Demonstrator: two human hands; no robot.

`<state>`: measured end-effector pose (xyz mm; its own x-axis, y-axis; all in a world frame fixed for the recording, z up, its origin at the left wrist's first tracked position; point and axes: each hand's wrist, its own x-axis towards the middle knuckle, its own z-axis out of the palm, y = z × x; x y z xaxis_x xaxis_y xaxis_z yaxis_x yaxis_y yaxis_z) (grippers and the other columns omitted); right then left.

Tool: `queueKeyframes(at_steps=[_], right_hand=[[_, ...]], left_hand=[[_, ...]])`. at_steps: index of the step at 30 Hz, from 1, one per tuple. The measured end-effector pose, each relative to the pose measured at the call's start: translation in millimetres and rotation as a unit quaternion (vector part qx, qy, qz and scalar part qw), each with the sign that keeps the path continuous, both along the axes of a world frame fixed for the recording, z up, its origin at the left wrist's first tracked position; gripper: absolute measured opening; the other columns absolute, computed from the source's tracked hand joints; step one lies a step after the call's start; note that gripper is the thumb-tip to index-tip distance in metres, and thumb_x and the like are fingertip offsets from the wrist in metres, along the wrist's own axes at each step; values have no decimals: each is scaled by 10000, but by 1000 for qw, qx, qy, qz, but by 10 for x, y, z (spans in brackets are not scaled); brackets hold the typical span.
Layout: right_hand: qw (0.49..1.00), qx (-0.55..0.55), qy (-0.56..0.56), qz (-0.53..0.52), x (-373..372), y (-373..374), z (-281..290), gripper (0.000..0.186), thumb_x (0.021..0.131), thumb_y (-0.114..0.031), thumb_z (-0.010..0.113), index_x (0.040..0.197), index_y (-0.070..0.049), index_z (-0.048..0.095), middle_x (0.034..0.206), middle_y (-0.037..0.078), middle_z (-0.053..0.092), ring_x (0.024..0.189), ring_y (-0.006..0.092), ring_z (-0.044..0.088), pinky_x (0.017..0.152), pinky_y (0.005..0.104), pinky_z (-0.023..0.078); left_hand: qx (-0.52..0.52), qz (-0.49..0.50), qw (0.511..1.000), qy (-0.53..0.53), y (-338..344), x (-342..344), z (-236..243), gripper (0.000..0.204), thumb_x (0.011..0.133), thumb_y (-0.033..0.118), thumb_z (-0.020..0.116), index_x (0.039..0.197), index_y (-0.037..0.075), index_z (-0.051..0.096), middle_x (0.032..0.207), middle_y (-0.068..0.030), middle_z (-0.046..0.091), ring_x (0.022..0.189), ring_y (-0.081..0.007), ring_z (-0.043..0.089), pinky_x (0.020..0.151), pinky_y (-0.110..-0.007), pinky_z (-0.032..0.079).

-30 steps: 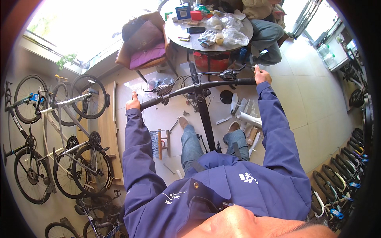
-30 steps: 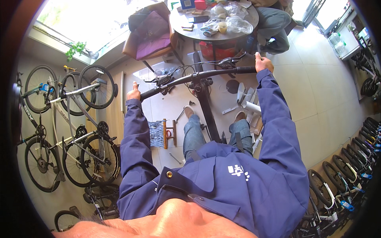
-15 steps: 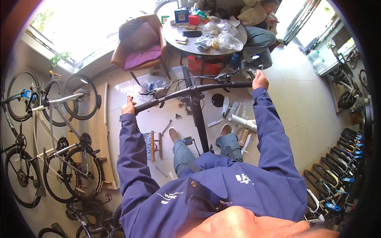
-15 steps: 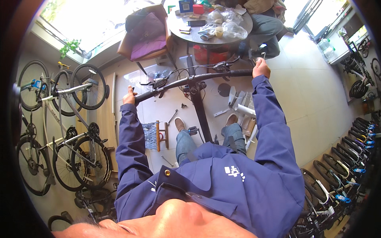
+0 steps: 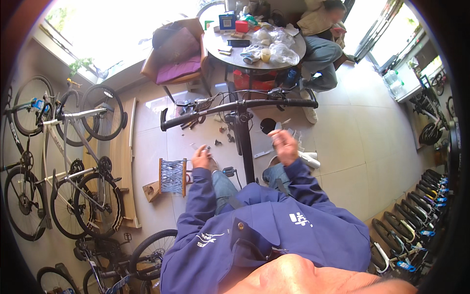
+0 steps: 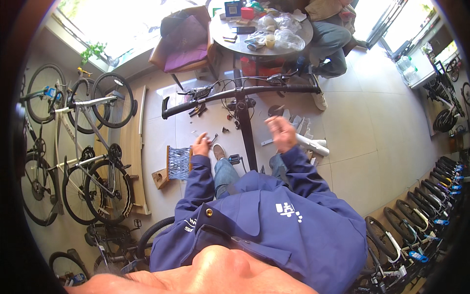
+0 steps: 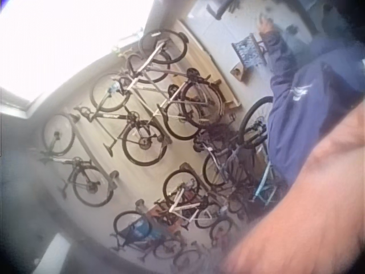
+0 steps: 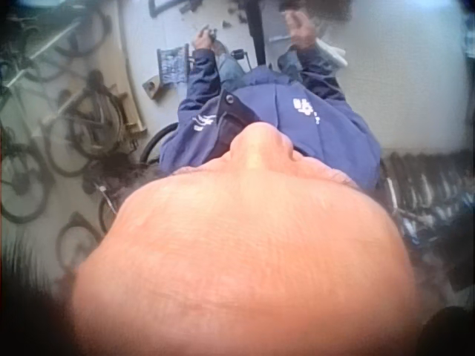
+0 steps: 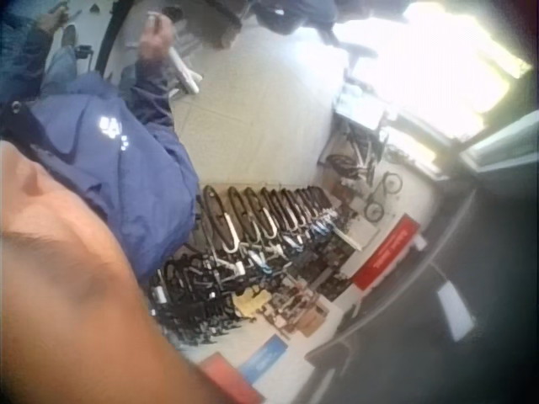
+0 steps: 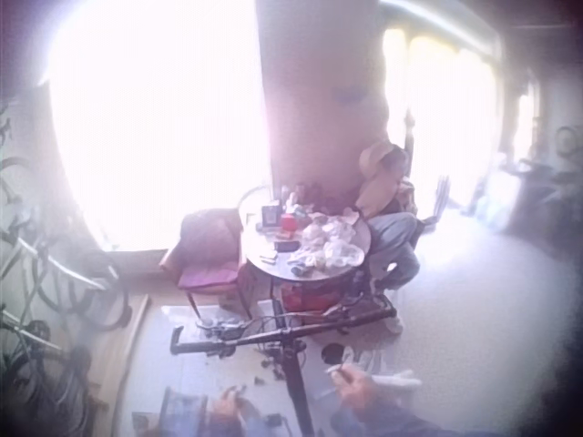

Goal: The person adjusts the handlebar and brake levers on a bicycle mounted on a repair stand. They use an Allen key to tighten bolts and repeatedly test the brake lever movement. The person also handles small parts and tools on the floor while working.

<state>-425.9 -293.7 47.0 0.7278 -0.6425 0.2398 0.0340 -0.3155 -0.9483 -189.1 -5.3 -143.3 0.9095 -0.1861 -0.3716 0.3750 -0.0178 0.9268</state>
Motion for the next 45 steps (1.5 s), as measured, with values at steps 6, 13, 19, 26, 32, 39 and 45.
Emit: queueKeyframes(at_steps=[6, 13, 19, 26, 32, 39, 45], right_hand=[[978, -29, 179, 103, 440, 496, -667, 217, 989, -218, 773, 1097, -32, 805, 894, 103, 800, 772, 164, 734, 736, 348, 585], [963, -93, 237, 88, 702, 476, -873, 267, 936, -311, 810, 1057, -73, 799, 951, 169, 785, 871, 355, 763, 789, 437, 594], [957, -109, 258, 81, 784, 474, -964, 269, 929, -312, 819, 1037, -68, 790, 941, 164, 779, 872, 353, 757, 795, 445, 590], [967, -105, 223, 70, 847, 492, -1053, 246, 931, -309, 814, 1031, -85, 801, 910, 138, 784, 811, 294, 761, 738, 400, 580], [963, -111, 236, 71, 899, 506, -1089, 217, 927, -288, 810, 1016, -91, 800, 911, 136, 783, 825, 296, 763, 760, 402, 586], [965, -61, 245, 71, 906, 514, -1122, 187, 940, -244, 809, 999, -68, 792, 887, 128, 788, 820, 261, 768, 772, 382, 594], [968, -57, 233, 74, 953, 561, -1134, 256, 933, -225, 817, 1127, -69, 758, 966, 127, 776, 866, 257, 767, 799, 388, 601]], left_hand=[[-109, -145, 983, -1, -1031, -644, 885, 396, 1060, 307, 727, 1325, 13, 739, 1139, -102, 769, 836, -130, 708, 753, -284, 612], [-57, -155, 984, -72, -1288, -457, 1017, 384, 1013, 280, 805, 1289, 15, 757, 1012, -50, 775, 789, -92, 690, 700, -258, 587], [-123, -103, 986, -50, -1395, -368, 860, 317, 1018, 240, 797, 1241, 16, 779, 981, -47, 776, 804, -112, 701, 738, -279, 610], [-113, -101, 986, -62, -1431, -319, 826, 267, 1028, 215, 783, 1194, 6, 782, 921, -46, 763, 767, -112, 692, 708, -269, 591], [-68, -111, 984, -124, -1432, -279, 795, 247, 1035, 190, 771, 1182, -8, 775, 907, -51, 762, 749, -106, 677, 675, -265, 564], [-43, -115, 982, -140, -1410, -266, 796, 241, 1023, 201, 784, 1164, 5, 784, 887, -46, 765, 731, -99, 675, 646, -263, 559], [-19, -133, 972, -195, -1425, -222, 785, 210, 1010, 170, 796, 1144, 8, 789, 880, -41, 757, 730, -98, 670, 647, -259, 554]])
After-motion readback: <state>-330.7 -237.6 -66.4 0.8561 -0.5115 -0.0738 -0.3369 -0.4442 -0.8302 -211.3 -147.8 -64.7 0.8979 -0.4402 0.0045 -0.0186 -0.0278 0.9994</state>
